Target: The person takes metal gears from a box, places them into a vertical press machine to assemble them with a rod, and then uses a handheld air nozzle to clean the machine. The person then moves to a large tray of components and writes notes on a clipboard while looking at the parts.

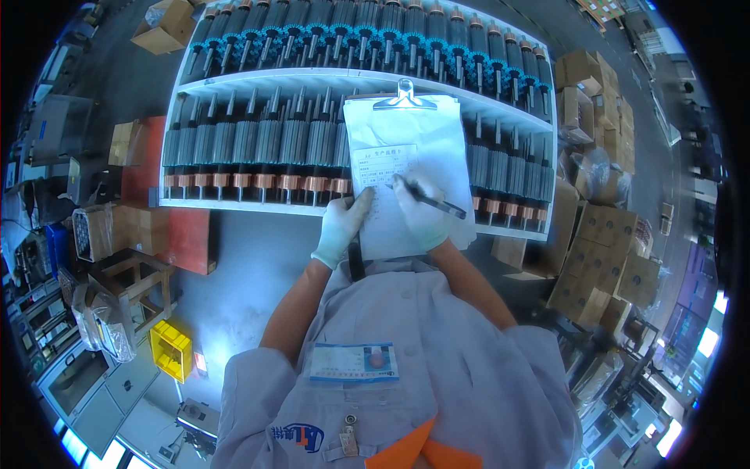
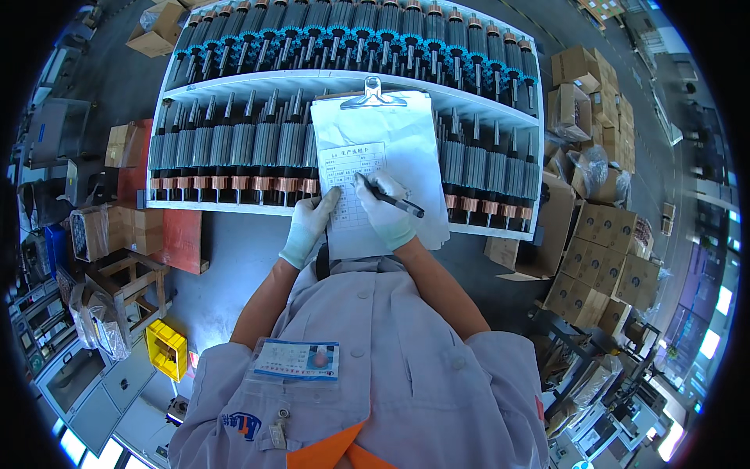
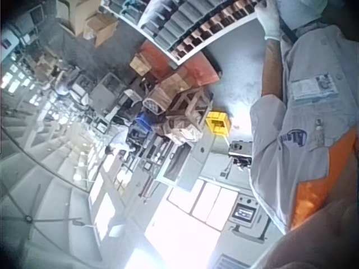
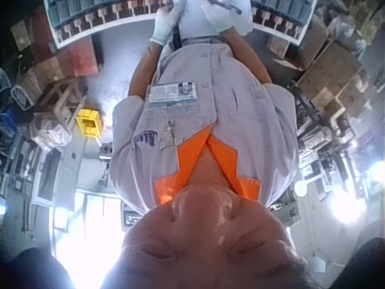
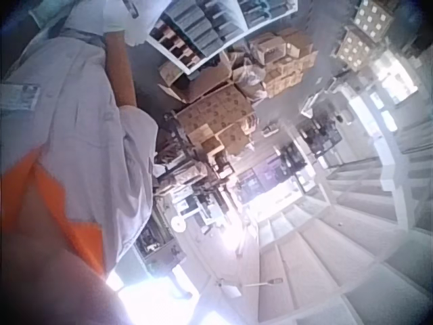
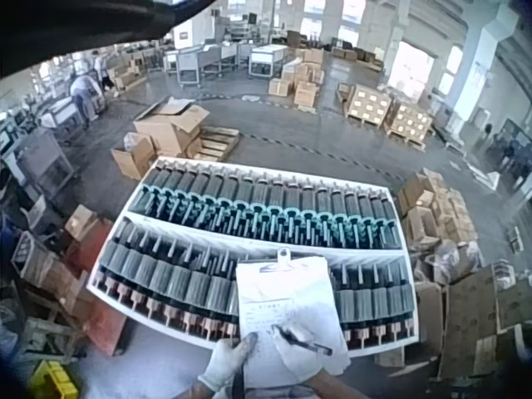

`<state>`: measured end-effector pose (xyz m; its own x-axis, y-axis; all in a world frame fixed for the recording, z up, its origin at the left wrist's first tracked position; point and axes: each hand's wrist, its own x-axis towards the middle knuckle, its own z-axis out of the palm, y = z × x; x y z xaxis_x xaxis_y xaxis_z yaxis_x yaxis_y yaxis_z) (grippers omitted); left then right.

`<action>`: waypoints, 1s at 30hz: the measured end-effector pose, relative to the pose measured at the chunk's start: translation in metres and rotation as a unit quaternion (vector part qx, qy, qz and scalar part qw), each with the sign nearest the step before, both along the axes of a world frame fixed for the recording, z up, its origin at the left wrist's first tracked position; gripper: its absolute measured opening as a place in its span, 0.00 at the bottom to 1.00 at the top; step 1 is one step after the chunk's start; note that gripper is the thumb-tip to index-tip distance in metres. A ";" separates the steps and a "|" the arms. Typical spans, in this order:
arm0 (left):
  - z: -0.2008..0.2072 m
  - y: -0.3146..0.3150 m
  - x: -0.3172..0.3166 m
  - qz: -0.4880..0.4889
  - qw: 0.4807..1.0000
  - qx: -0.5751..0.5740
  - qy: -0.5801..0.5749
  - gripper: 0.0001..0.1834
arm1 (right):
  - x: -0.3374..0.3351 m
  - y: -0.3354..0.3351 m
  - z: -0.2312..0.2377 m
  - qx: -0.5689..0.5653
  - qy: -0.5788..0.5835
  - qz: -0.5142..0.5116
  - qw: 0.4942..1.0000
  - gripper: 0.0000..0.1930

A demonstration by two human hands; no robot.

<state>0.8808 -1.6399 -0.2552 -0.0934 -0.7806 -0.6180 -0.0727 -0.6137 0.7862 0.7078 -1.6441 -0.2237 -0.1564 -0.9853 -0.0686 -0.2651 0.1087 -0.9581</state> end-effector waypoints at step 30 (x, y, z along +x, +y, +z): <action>0.001 -0.004 0.003 -0.048 0.997 0.007 -0.068 0.35 | 0.003 -0.003 -0.022 -0.058 0.037 0.025 0.997 0.10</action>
<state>0.8839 -1.6440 -0.2542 -0.0821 -0.7635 -0.6406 -0.2365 -0.6095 0.7567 0.7107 -1.6468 -0.2459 -0.1071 -0.9927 0.0557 -0.3378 -0.0164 -0.9411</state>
